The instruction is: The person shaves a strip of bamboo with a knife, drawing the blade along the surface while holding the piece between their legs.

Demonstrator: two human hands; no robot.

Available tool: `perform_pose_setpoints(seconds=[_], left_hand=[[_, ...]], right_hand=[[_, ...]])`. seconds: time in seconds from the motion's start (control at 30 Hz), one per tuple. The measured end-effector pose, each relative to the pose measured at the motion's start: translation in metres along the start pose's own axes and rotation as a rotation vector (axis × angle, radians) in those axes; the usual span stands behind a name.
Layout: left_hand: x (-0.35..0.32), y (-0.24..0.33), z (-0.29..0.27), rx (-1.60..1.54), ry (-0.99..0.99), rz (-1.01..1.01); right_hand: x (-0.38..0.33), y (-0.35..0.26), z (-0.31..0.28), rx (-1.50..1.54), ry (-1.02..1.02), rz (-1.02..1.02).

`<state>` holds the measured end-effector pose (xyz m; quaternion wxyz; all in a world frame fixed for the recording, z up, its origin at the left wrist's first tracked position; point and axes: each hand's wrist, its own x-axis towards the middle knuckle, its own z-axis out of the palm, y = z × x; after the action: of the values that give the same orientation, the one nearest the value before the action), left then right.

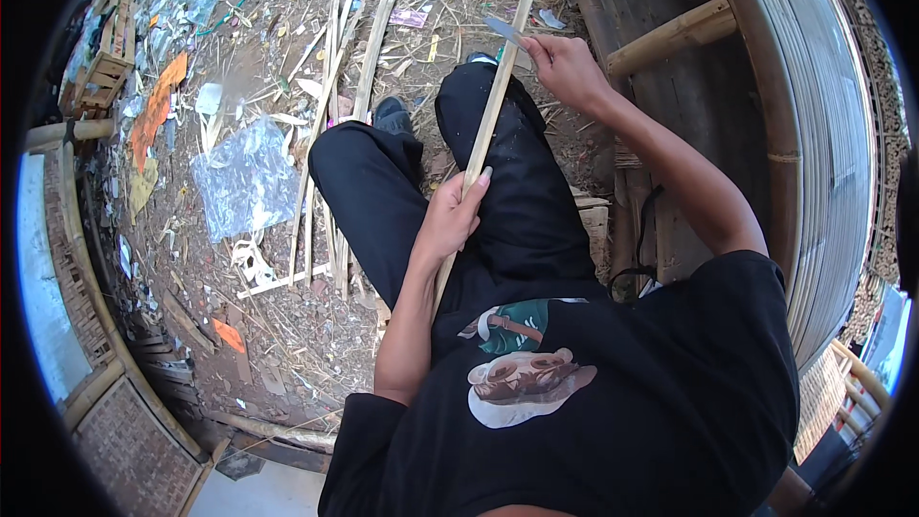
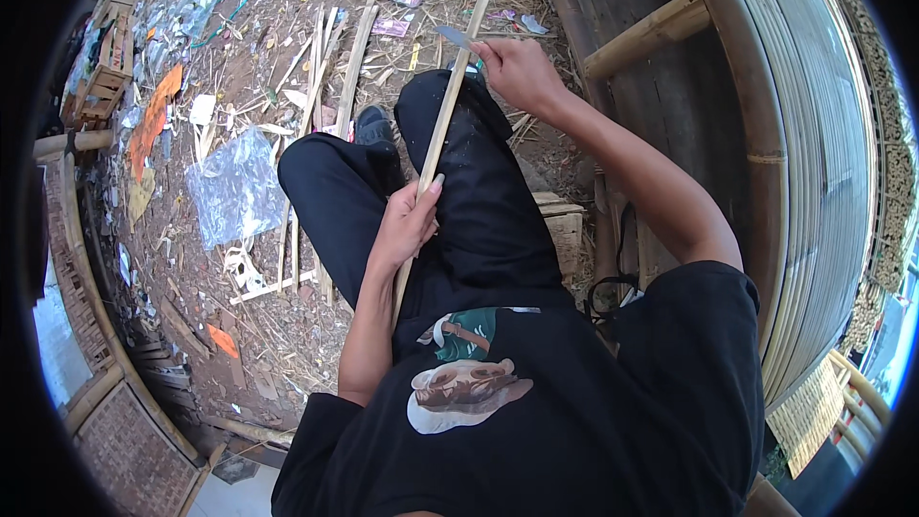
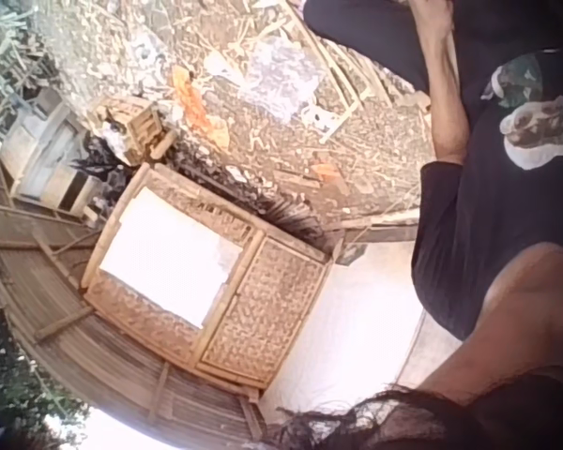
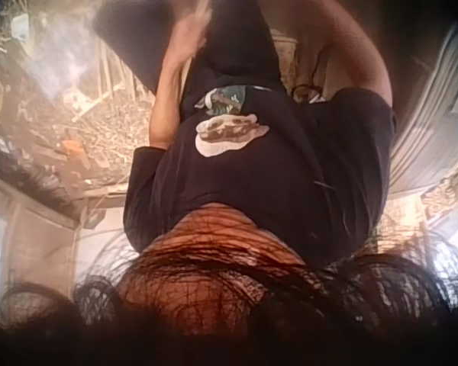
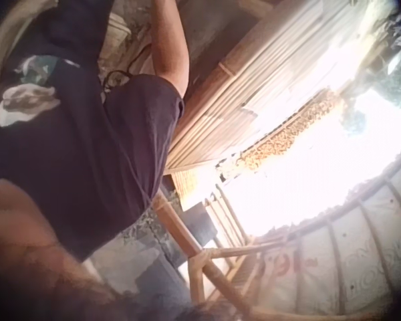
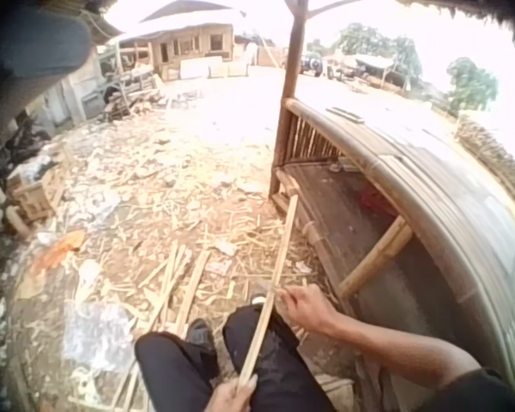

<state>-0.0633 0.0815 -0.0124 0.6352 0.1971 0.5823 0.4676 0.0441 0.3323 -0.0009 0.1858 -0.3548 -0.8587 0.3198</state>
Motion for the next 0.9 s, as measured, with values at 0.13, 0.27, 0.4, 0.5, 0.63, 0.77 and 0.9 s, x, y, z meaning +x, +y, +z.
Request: perform_pose_setpoints(seconds=[0.13, 0.27, 0.4, 0.5, 0.63, 0.77, 0.9], left_hand=[[0.002, 0.003, 0.001, 0.029, 0.037, 0.017], [0.004, -0.004, -0.001, 0.024, 0.033, 0.024], [0.003, -0.001, 0.001, -0.079, -0.032, 0.017], [0.003, -0.003, -0.001, -0.063, -0.001, 0.024], [0.003, 0.001, 0.002, -0.053, -0.013, 0.01], [0.001, 0.004, 0.001, -0.088, -0.035, -0.004], [0.004, 0.005, 0.004, -0.049, -0.002, -0.014]], right_hand=[[-0.024, -0.009, 0.016, 0.022, -0.072, -0.121], [-0.011, -0.008, 0.012, -0.006, -0.098, -0.164], [0.02, 0.003, -0.016, -0.119, -0.03, -0.127], [0.019, 0.006, -0.007, -0.098, -0.003, -0.12], [-0.011, -0.011, 0.003, -0.092, -0.127, -0.141], [0.018, -0.007, -0.006, -0.149, 0.008, 0.009], [-0.019, -0.024, 0.008, -0.189, -0.067, -0.153]])
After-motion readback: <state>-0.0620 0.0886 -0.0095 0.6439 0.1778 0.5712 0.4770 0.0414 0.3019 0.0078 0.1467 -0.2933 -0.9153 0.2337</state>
